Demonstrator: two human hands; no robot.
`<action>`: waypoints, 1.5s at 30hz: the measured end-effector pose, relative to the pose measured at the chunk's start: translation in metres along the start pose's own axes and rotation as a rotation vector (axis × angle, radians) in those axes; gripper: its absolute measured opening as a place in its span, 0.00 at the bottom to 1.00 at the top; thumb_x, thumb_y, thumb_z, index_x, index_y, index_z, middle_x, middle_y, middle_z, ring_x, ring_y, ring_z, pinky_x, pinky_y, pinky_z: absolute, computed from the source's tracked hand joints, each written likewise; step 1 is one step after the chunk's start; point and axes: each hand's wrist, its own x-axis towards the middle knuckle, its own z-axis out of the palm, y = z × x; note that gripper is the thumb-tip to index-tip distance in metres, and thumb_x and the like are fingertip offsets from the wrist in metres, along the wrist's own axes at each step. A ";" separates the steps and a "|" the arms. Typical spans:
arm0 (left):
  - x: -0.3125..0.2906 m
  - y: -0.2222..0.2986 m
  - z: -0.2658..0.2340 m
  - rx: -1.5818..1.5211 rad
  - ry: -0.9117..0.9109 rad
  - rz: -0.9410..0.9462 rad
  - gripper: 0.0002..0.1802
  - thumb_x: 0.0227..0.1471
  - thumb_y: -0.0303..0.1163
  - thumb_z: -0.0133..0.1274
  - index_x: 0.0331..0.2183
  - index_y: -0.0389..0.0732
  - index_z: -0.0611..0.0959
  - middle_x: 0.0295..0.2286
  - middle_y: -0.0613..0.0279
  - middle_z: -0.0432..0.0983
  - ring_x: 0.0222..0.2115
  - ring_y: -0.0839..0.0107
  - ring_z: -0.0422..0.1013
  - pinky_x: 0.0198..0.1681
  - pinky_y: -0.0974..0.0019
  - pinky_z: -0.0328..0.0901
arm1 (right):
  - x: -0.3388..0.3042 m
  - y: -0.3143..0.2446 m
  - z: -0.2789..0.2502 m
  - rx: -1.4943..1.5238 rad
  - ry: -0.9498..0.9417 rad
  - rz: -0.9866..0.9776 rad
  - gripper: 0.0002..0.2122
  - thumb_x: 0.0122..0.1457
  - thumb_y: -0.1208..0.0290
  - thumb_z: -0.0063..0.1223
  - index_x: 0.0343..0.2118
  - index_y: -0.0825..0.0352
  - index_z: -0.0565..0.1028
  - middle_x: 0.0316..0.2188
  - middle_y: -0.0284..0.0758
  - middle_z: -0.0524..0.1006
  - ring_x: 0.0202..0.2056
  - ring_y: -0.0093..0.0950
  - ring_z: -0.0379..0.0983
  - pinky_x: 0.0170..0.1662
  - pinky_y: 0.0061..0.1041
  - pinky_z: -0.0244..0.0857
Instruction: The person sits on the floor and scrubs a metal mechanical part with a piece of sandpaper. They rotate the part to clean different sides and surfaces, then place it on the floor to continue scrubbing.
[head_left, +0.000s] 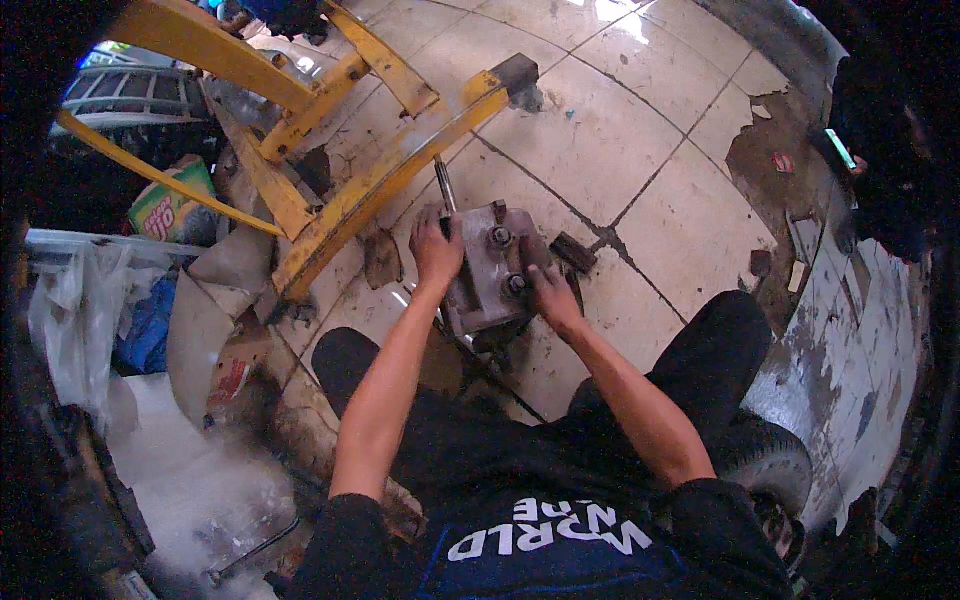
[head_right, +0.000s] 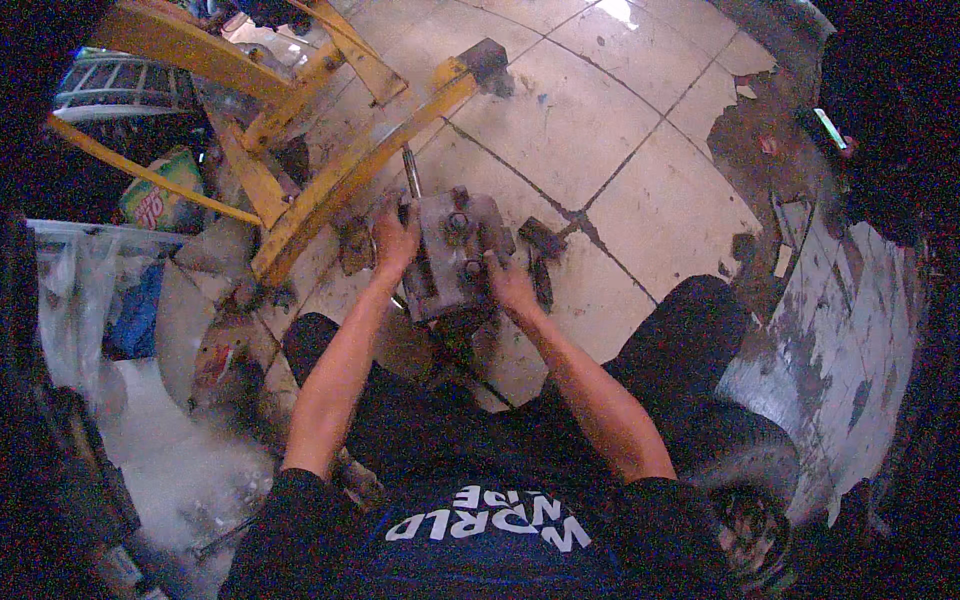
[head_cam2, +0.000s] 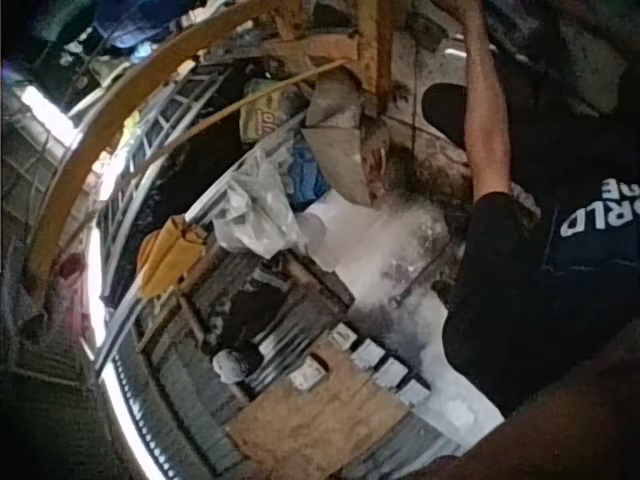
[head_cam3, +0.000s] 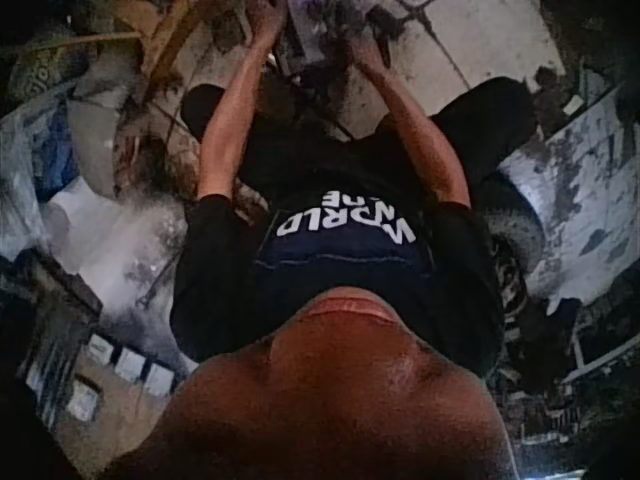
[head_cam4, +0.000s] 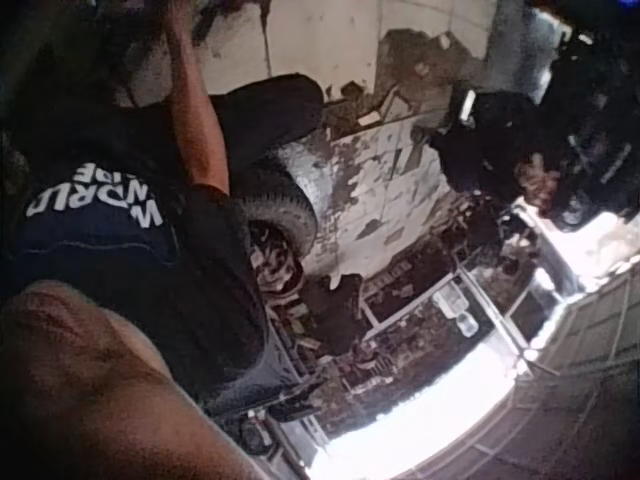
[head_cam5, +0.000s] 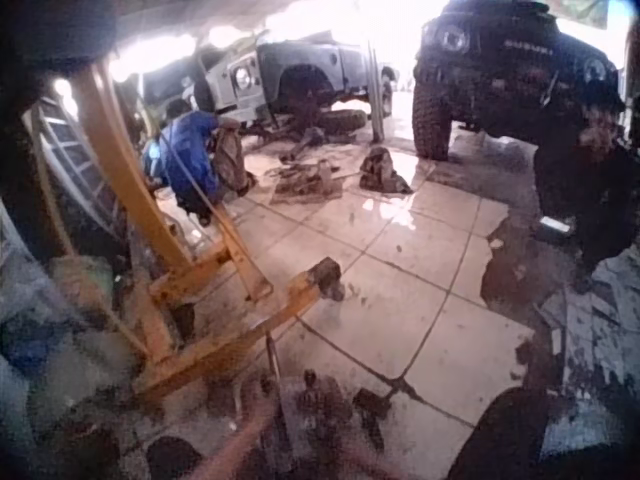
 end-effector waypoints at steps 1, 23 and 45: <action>-0.009 0.003 0.001 0.086 0.024 0.020 0.31 0.58 0.50 0.50 0.55 0.38 0.72 0.56 0.39 0.65 0.58 0.45 0.59 0.61 0.48 0.52 | 0.005 0.004 -0.003 0.056 -0.005 0.010 0.27 0.66 0.51 0.45 0.54 0.74 0.71 0.45 0.46 0.79 0.46 0.32 0.75 0.51 0.29 0.64; -0.025 0.029 -0.017 0.156 -0.181 0.126 0.35 0.54 0.47 0.51 0.60 0.44 0.67 0.65 0.50 0.48 0.66 0.49 0.43 0.66 0.44 0.38 | 0.017 -0.027 -0.016 0.063 0.004 -0.090 0.22 0.52 0.57 0.67 0.43 0.69 0.78 0.40 0.38 0.80 0.43 0.30 0.75 0.47 0.30 0.67; -0.023 0.031 -0.017 0.114 -0.101 0.162 0.33 0.53 0.48 0.51 0.57 0.43 0.71 0.63 0.50 0.54 0.65 0.48 0.46 0.65 0.43 0.43 | 0.038 -0.039 -0.057 0.353 -0.262 0.044 0.10 0.59 0.70 0.56 0.41 0.68 0.77 0.33 0.30 0.77 0.30 0.22 0.71 0.33 0.24 0.65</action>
